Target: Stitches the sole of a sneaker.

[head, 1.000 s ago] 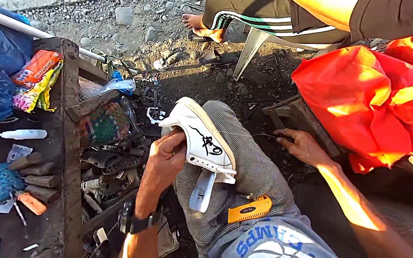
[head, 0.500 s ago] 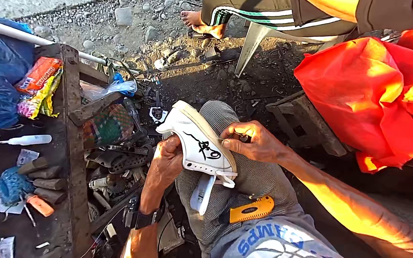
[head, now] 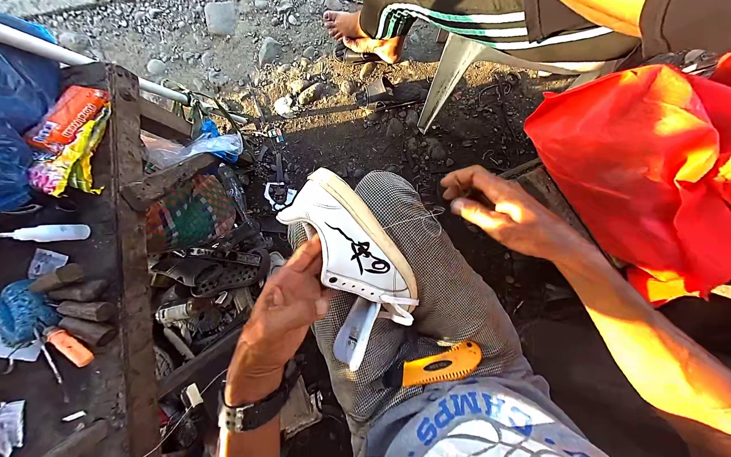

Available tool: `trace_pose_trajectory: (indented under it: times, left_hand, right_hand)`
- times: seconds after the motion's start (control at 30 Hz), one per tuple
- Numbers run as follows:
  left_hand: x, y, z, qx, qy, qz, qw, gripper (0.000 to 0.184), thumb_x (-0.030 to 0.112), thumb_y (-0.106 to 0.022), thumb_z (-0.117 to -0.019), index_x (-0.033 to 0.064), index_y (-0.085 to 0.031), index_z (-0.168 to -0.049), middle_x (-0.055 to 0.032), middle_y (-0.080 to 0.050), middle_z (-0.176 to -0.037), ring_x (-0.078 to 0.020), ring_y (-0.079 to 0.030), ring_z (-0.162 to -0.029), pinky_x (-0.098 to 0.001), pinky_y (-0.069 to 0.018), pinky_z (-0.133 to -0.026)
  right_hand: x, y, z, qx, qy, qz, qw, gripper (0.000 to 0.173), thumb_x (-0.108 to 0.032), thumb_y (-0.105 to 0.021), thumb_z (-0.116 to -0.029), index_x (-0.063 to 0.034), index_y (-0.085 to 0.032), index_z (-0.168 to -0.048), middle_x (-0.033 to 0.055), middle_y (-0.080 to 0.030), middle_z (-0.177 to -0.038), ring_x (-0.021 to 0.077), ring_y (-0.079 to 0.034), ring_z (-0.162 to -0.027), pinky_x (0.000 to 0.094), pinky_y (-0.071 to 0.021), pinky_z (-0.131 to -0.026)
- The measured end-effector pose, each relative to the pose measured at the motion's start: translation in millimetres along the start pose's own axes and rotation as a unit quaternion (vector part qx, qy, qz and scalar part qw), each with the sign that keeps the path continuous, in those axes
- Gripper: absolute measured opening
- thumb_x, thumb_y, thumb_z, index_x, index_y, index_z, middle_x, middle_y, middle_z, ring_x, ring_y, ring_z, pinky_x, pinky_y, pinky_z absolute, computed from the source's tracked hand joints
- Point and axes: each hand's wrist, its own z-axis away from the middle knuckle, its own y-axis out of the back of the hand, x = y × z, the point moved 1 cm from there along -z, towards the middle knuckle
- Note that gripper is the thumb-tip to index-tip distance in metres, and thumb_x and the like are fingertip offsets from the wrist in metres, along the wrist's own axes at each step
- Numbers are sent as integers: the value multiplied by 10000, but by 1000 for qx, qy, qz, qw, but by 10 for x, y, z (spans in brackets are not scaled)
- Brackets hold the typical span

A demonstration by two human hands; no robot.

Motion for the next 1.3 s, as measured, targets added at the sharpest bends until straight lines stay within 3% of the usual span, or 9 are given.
trace_pose_trajectory:
  times: [0.03,0.1,0.17,0.27,0.4,0.83,1.03,1.17,1.3]
  left_hand:
    - [-53,-136,23,47,11,38,998,611,154,-794,-830,51,-559,-1385,-101,-672,-1294,-210,-666,-1152,-414,-564,-984]
    - [-168,-473,-21,184,12,74,980,473,74,-838,-791,29,-627,-1212,-95,-750,-1088,-189,-735,-989,-393,-622,-895]
    - [-272,-690,-136,273,-16,80,958,403,-12,-803,-803,-21,-599,-1151,-118,-751,-1001,-196,-746,-921,-391,-637,-859]
    - [-330,-750,-235,338,-58,47,938,250,-34,-748,-825,-56,-651,-1053,-140,-747,-932,-203,-744,-861,-391,-639,-819]
    - [-341,-765,-255,354,-81,46,930,203,-44,-736,-816,-39,-670,-1007,-131,-747,-910,-186,-743,-846,-371,-639,-800]
    - [-350,-767,-273,373,-95,46,922,181,-61,-734,-790,-40,-677,-961,-135,-747,-889,-190,-744,-835,-371,-640,-790]
    - [-362,-806,-306,384,-107,18,917,145,-60,-720,-789,-32,-686,-926,-119,-742,-853,-175,-737,-805,-347,-635,-769]
    - [-383,-826,-345,396,-120,6,911,118,-56,-713,-774,-26,-692,-886,-105,-734,-820,-163,-728,-778,-335,-629,-746]
    - [-390,-825,-365,406,-125,-12,905,103,-51,-712,-771,-14,-696,-864,-93,-728,-801,-153,-722,-766,-321,-624,-732]
  right_hand:
    - [13,35,32,8,1,-7,1000,401,-260,-546,-1026,-153,-572,-1411,3,-700,-1155,102,-695,-913,313,-610,-772]
    - [-55,-52,61,11,41,-66,997,432,-241,-632,-1002,-108,-600,-1411,12,-725,-1136,82,-700,-895,264,-607,-770]
    - [-139,-261,60,-14,99,-137,985,355,-181,-680,-985,-17,-665,-1300,49,-733,-1101,74,-692,-920,242,-594,-824]
    - [-190,-525,-30,-18,161,-154,975,247,-199,-670,-997,-20,-743,-1152,28,-715,-1017,32,-662,-915,192,-568,-814]
    - [-180,-644,-147,8,204,-126,971,234,-216,-623,-1029,-47,-774,-1089,9,-729,-957,23,-665,-898,194,-555,-803]
    - [-209,-631,-245,-16,211,-116,970,189,-179,-641,-1006,-50,-771,-1051,5,-718,-936,22,-660,-869,193,-554,-769]
    - [-402,-419,-376,-72,261,59,961,209,-226,-594,-991,-130,-778,-1009,-32,-695,-876,41,-644,-811,249,-518,-683]
    - [-627,-355,-499,-123,267,167,941,192,-214,-586,-946,-145,-754,-885,-34,-659,-752,87,-622,-686,317,-475,-574]
    - [-811,-385,-581,-169,242,249,922,169,-210,-580,-914,-164,-669,-778,-56,-521,-608,96,-521,-560,331,-384,-503]
